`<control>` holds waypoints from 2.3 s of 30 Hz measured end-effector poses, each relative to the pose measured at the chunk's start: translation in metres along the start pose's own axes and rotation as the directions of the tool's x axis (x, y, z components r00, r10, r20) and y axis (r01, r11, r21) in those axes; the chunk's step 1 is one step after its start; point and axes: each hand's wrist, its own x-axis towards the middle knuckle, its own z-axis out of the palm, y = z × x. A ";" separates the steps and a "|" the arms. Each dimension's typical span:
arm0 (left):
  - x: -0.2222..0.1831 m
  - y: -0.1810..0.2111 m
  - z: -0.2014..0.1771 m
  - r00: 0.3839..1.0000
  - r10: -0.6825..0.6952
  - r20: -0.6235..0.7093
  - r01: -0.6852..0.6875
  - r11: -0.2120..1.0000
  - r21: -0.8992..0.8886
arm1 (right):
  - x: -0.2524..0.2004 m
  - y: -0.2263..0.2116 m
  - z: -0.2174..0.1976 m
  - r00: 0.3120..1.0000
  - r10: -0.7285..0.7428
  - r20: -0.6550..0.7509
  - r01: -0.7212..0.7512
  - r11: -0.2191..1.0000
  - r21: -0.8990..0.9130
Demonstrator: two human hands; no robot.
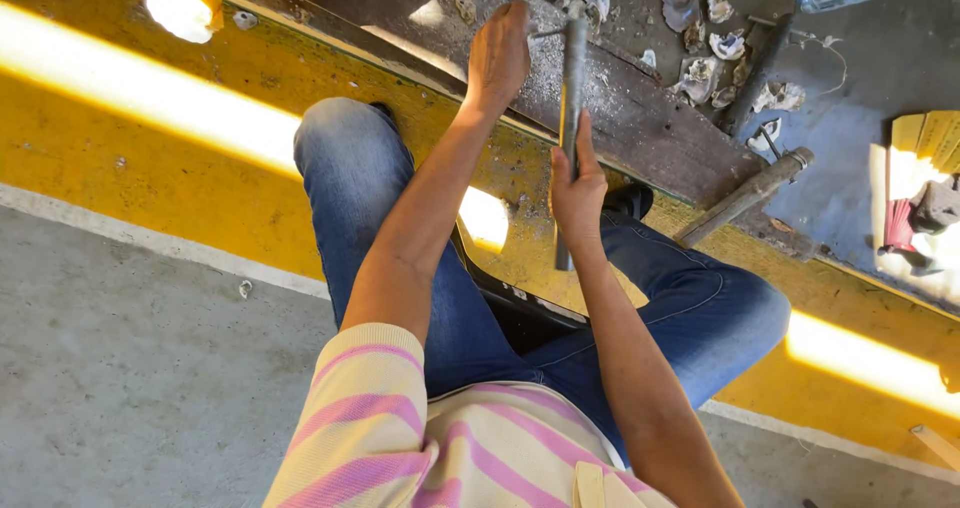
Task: Shucking shellfish meat from shells using a metal tool and a pipe for leverage.
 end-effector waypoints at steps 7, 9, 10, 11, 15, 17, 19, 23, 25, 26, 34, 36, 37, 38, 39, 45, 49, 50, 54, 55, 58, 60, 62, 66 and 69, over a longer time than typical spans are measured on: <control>0.002 -0.004 -0.012 0.988 -0.115 0.099 0.126 0.986 -0.109 | 0.007 0.030 0.005 0.986 -0.159 0.046 0.165 0.952 -0.257; -0.012 0.001 -0.006 0.990 -0.128 0.062 0.132 0.989 -0.073 | -0.005 0.034 0.017 0.986 -0.164 0.010 0.164 0.974 -0.156; -0.006 0.003 -0.004 0.993 -0.119 0.011 0.120 0.992 -0.038 | -0.002 0.032 0.026 0.982 -0.184 -0.041 0.182 0.982 -0.048; -0.008 0.015 -0.014 0.995 -0.102 0.006 0.102 0.994 -0.035 | -0.003 0.018 0.027 0.980 -0.192 -0.055 0.190 0.981 -0.039; -0.027 0.061 -0.044 0.997 0.036 0.064 -0.042 0.996 0.081 | -0.017 -0.015 0.015 0.962 0.256 0.096 -0.270 0.836 0.478; -0.010 0.064 -0.050 0.989 0.135 0.056 -0.141 0.983 0.117 | -0.006 -0.007 0.006 0.940 0.315 0.133 -0.336 0.774 0.536; 0.004 0.047 -0.051 0.988 -0.033 0.152 0.039 0.999 -0.038 | 0.000 0.022 0.003 0.994 -0.111 -0.026 0.110 0.993 -0.045; 0.033 0.033 -0.062 0.976 -0.018 0.217 0.022 1.000 -0.015 | 0.019 0.042 -0.027 0.945 -0.323 0.057 0.315 0.844 -0.434; 0.036 0.030 -0.057 0.970 0.003 0.242 -0.015 0.999 0.047 | 0.021 0.046 -0.035 0.873 -0.478 0.096 0.426 0.653 -0.626; 0.031 0.026 -0.052 0.968 0.004 0.252 -0.018 0.998 0.053 | 0.014 0.045 -0.026 0.878 -0.470 0.092 0.420 0.662 -0.621; -0.019 0.058 -0.062 0.999 0.030 0.029 -0.030 0.999 0.010 | -0.022 -0.006 0.037 0.957 0.285 0.057 -0.267 0.782 0.563; -0.018 0.049 -0.055 1.000 0.014 0.020 -0.014 1.000 -0.004 | -0.010 -0.013 0.012 0.896 0.390 0.213 -0.427 0.626 0.653; -0.017 0.044 -0.053 1.000 -0.002 0.006 0.002 1.000 -0.013 | -0.004 -0.018 0.000 0.808 0.451 0.378 -0.569 0.437 0.696; -0.013 0.046 -0.059 1.000 0.004 -0.005 -0.004 1.000 -0.016 | -0.005 -0.002 -0.002 0.815 0.442 0.374 -0.561 0.445 0.698; -0.007 0.048 -0.066 0.997 -0.074 0.030 0.075 0.997 -0.029 | -0.005 0.013 -0.004 0.968 0.227 0.108 -0.252 0.869 0.427; -0.015 0.027 -0.065 0.883 -0.465 -0.068 0.444 0.873 -0.202 | -0.020 -0.005 -0.022 0.984 -0.177 -0.033 0.173 0.979 -0.105; -0.019 0.027 -0.059 0.863 -0.500 -0.066 0.470 0.844 -0.258 | -0.018 0.000 -0.012 0.978 -0.208 0.023 0.205 0.934 -0.293; -0.018 0.034 -0.063 0.855 -0.513 -0.074 0.480 0.838 -0.262 | -0.017 0.002 -0.009 0.976 -0.213 0.039 0.214 0.930 -0.298; -0.017 0.052 -0.073 0.823 -0.564 -0.066 0.533 0.807 -0.253 | -0.013 0.016 -0.003 0.968 -0.252 0.021 0.249 0.938 -0.241; -0.018 0.055 -0.073 0.820 -0.569 -0.062 0.546 0.811 -0.211 | -0.013 0.022 -0.003 0.945 -0.326 -0.019 0.318 0.932 -0.174; -0.016 0.046 -0.062 0.836 -0.548 -0.043 0.518 0.812 -0.268 | -0.024 -0.013 -0.009 0.905 -0.411 -0.109 0.397 0.908 -0.132; -0.016 0.039 -0.054 0.824 -0.566 -0.007 0.541 0.791 -0.287 | -0.016 -0.004 -0.004 0.981 -0.195 -0.004 0.187 0.949 -0.254; -0.012 0.040 -0.053 0.816 -0.577 0.029 0.557 0.772 -0.306 | -0.008 0.011 -0.002 0.997 0.042 0.068 -0.013 0.922 -0.386; -0.011 0.041 -0.057 0.841 -0.540 -0.034 0.518 0.821 -0.241 | -0.006 0.024 -0.007 0.966 -0.259 0.004 0.256 0.952 -0.169; -0.018 0.038 -0.053 0.834 -0.551 0.000 0.536 0.811 -0.235 | -0.010 0.021 -0.008 0.932 -0.350 -0.095 0.343 0.935 -0.087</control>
